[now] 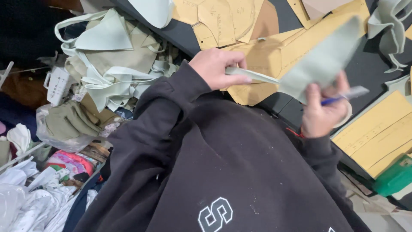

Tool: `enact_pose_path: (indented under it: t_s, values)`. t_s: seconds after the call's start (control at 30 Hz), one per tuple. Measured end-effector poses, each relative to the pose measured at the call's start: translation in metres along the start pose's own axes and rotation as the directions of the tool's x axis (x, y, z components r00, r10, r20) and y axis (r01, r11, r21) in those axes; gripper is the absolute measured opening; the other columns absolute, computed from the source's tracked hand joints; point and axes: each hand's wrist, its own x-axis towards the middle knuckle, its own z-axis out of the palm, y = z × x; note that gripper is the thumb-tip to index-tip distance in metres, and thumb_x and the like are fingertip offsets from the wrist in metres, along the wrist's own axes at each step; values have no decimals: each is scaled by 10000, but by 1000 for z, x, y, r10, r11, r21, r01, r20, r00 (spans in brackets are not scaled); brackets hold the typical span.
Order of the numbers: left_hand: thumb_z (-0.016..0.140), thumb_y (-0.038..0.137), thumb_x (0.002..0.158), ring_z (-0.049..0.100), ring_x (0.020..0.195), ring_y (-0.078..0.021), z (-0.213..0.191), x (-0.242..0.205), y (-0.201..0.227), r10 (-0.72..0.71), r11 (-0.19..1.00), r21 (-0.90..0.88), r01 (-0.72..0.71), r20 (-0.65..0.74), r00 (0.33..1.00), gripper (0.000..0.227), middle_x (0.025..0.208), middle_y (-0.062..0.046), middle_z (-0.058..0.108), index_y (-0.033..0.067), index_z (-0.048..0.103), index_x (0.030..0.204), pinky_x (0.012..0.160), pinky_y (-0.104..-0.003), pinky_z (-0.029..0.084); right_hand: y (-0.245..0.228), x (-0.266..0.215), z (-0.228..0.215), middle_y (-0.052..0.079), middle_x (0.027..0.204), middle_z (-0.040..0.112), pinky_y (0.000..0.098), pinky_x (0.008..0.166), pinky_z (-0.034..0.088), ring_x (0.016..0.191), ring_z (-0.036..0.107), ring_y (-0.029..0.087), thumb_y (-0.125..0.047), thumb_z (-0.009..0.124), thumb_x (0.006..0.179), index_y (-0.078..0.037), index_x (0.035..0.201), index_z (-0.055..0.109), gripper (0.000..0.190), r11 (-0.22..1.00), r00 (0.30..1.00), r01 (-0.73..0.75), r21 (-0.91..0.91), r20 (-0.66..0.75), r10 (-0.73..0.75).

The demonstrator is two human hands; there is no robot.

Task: The person cuts light green fabric pieces using red-handled scissors, following patterns. They then use a blue pen to mark lines on a yellow paper pattern and a green electric cutter to cut a long strip of fabric.

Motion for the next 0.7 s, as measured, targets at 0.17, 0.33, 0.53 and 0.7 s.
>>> enact_pose_path:
  t_s: [0.17, 0.33, 0.53, 0.7]
  values:
    - [704, 511, 921, 711, 771, -222, 65, 38, -64, -108, 991, 65, 113, -67, 992, 365, 835, -26, 741, 148, 689, 950, 657, -390, 522, 54, 9, -2, 25, 982, 611, 239, 739, 482, 822, 566, 87, -32, 789, 1029, 10, 1556, 448, 629, 852, 972, -111, -512, 123, 201]
    - [699, 473, 938, 699, 864, -260, 97, 42, -85, -17, 978, 204, 54, -179, 984, 357, 911, -60, 710, 118, 667, 954, 719, -424, 525, 47, 9, 7, 3, 844, 636, 228, 624, 432, 724, 573, 80, -88, 781, 956, -4, 1529, 364, 714, 808, 925, -262, -528, 102, 367]
    - [700, 371, 948, 696, 856, -263, 106, 28, -83, 32, 976, 217, 17, -222, 975, 234, 904, -40, 696, 142, 654, 942, 716, -426, 535, 66, 8, -12, 6, 942, 639, 222, 745, 505, 859, 632, 73, -54, 772, 977, 25, 1455, 418, 600, 887, 903, -302, -349, 194, 383]
    - [707, 391, 949, 689, 692, -202, 91, -3, -47, 21, 997, 76, 12, -423, 906, 223, 809, -5, 696, 174, 679, 904, 595, -371, 534, 48, 13, -4, 3, 1008, 602, 216, 802, 492, 899, 601, 74, -20, 766, 1028, 17, 1467, 499, 515, 912, 867, -265, -314, 337, 368]
